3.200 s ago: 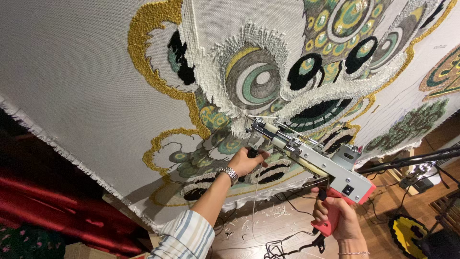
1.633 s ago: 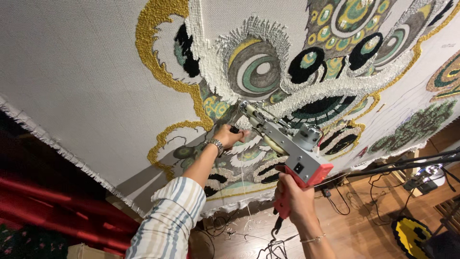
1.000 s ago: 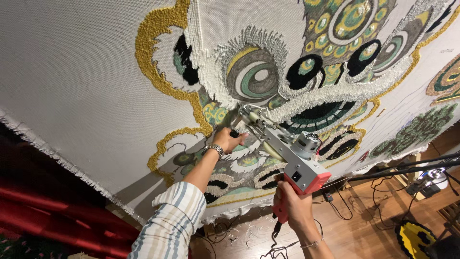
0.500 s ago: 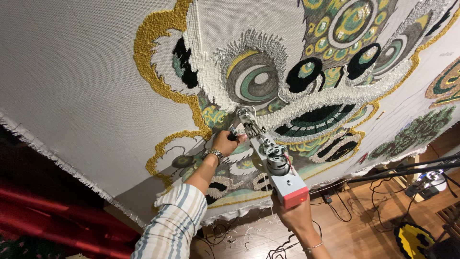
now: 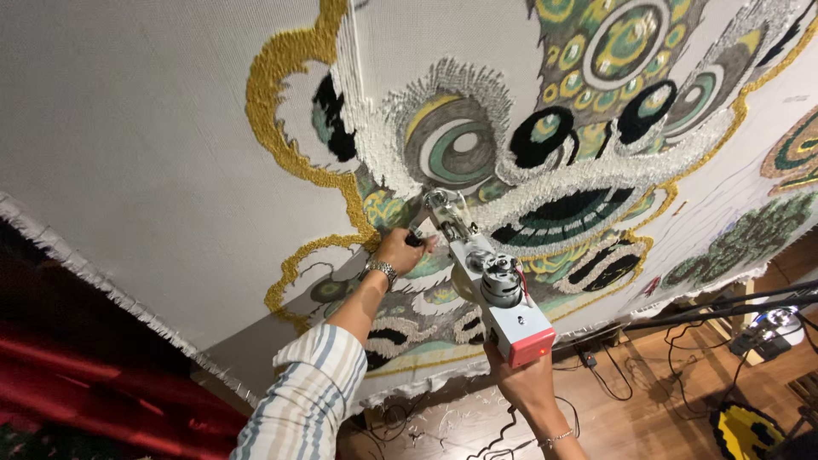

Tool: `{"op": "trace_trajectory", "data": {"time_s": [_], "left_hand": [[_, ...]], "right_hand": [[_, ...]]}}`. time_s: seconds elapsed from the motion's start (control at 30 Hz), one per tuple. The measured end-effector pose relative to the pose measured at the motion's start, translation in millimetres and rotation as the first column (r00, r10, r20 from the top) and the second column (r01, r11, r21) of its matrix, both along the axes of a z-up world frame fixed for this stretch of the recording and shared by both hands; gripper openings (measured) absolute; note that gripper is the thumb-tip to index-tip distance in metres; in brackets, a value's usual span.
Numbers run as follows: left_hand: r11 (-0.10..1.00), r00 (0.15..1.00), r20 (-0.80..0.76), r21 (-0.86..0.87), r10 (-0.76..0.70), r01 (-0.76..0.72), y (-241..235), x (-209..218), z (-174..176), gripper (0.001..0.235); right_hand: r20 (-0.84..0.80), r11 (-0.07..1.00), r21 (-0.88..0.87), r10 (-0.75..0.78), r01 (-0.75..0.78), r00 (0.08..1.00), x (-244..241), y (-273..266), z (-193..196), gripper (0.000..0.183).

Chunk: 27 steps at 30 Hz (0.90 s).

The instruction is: The person uses a handheld electric tufting gun to apply white yarn into a stretched canvas, following a pre-drawn design of a stylized face. The operator guides the tool along the contours of the design, creating a textured pile on the fabric surface.

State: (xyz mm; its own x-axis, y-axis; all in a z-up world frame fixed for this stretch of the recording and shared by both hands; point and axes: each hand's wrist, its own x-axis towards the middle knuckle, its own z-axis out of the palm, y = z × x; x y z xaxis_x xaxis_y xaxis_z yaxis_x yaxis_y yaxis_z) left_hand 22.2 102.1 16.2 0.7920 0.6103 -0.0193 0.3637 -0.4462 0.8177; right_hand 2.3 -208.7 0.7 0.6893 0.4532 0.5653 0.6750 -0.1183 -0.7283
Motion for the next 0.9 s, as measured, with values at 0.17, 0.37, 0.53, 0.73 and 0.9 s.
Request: {"op": "trace_trajectory", "data": {"time_s": [0.17,0.37,0.53,0.73,0.9], "left_hand": [[0.999,0.999,-0.035,-0.018,0.025,-0.026,-6,-4,9,0.048],[1.0,1.0,-0.007,0.004,0.011,-0.011,-5,-1,6,0.049],[0.999,0.999,-0.005,0.035,0.035,-0.035,3,8,-14,0.055],[0.981,0.988,0.127,-0.163,-0.085,0.106,-10,21,-29,0.04],[0.871,0.966,0.154,-0.421,-0.207,0.253,-51,37,-35,0.041]], "right_hand": [[-0.014,1.0,-0.018,-0.005,0.005,1.0,-1,0,8,0.036],[0.057,0.998,-0.05,-0.028,0.031,0.998,1,0,6,0.031],[-0.067,0.999,-0.031,-0.038,0.036,0.997,3,-3,-4,0.029],[-0.379,0.997,0.081,0.037,-0.007,0.925,13,-17,-8,0.036],[-0.769,0.978,0.2,0.194,-0.059,0.609,35,-57,21,0.041]]}}
